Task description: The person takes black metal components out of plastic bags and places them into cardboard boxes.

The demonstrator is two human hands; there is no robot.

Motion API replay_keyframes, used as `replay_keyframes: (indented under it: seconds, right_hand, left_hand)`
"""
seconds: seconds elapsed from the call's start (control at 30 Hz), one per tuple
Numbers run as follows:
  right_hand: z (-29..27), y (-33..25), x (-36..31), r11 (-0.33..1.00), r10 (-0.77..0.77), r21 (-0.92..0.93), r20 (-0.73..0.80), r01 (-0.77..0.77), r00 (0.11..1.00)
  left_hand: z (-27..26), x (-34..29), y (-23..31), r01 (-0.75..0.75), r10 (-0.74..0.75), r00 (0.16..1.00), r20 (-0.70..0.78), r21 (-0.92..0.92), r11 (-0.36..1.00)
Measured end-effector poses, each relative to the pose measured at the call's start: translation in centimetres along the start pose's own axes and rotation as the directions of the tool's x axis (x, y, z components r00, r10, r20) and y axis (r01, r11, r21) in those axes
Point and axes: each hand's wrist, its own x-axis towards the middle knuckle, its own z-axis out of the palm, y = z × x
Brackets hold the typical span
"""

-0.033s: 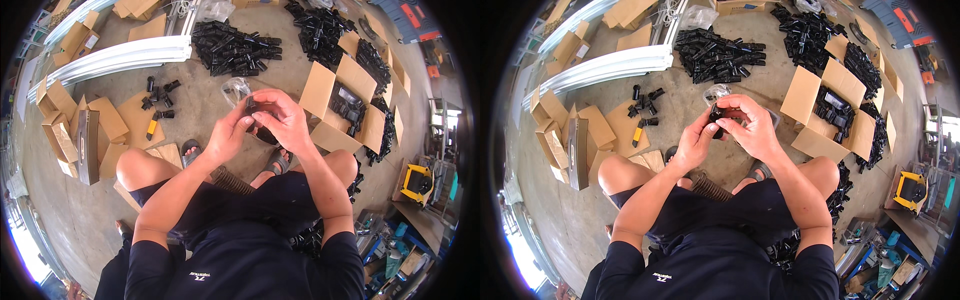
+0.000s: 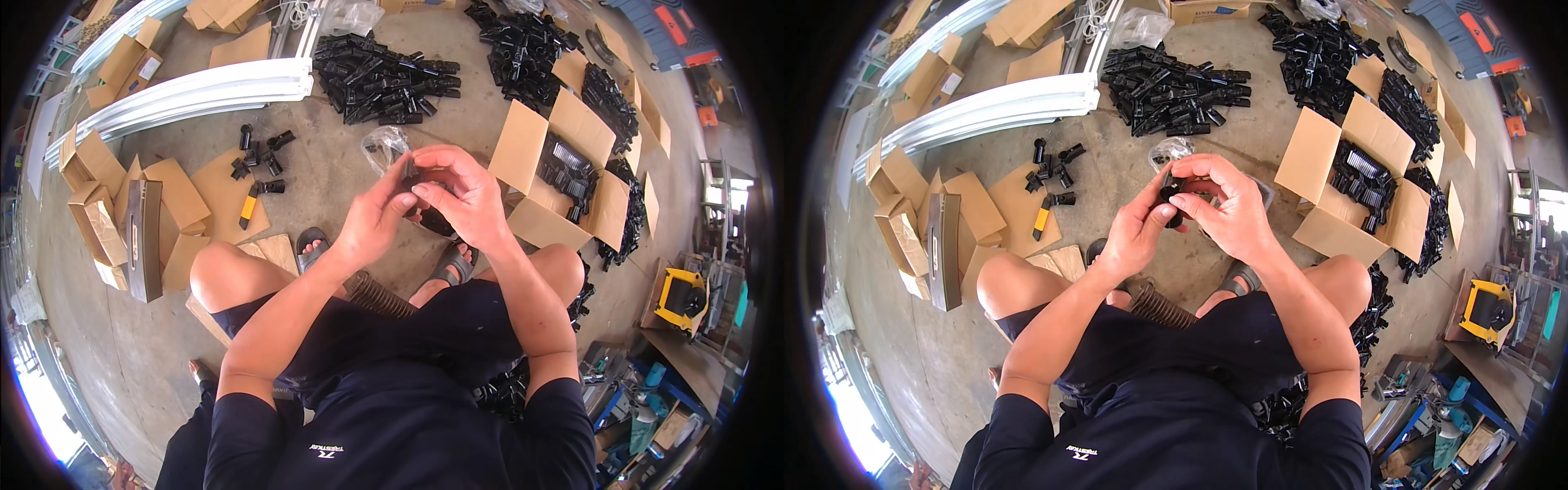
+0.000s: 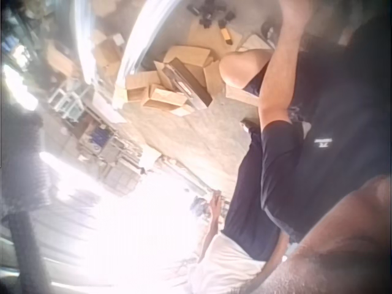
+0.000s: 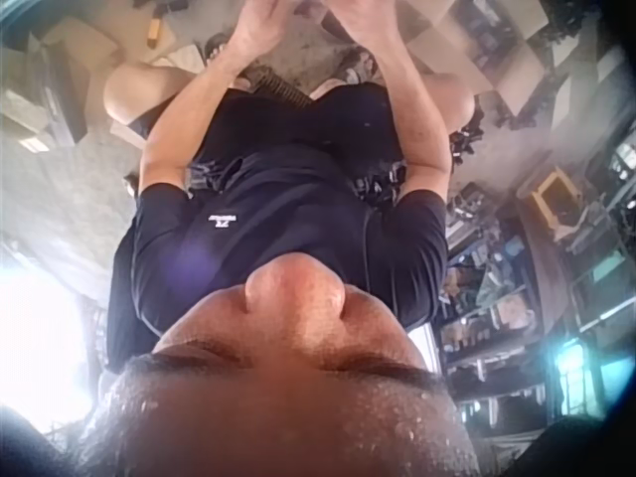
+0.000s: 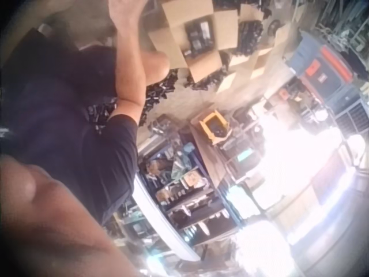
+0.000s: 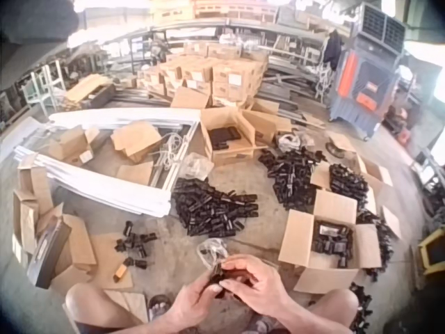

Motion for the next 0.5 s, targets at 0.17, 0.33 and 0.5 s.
replay_keyframes:
  seconds: [0.17, 0.33, 0.5]
  right_hand:
    - [-0.42, 0.17, 0.08, 0.995, -0.093, -0.019, 0.037, 0.093, 0.995]
    - [-0.31, -0.16, 0.07, 0.994, -0.097, -0.053, 0.033, 0.099, 0.995]
    - [-0.17, -0.14, -0.21, 0.999, 0.006, 0.031, -0.009, -0.006, 1.000]
  left_hand:
    - [0.19, -0.05, 0.97, -0.012, 0.011, 1.000, -0.021, -0.036, 0.999]
    - [-0.40, 0.22, 0.53, -0.045, 0.052, 0.995, -0.090, 0.076, 0.996]
    - [-0.50, 0.08, 0.44, -0.035, 0.043, 0.993, -0.107, 0.071, 0.997]
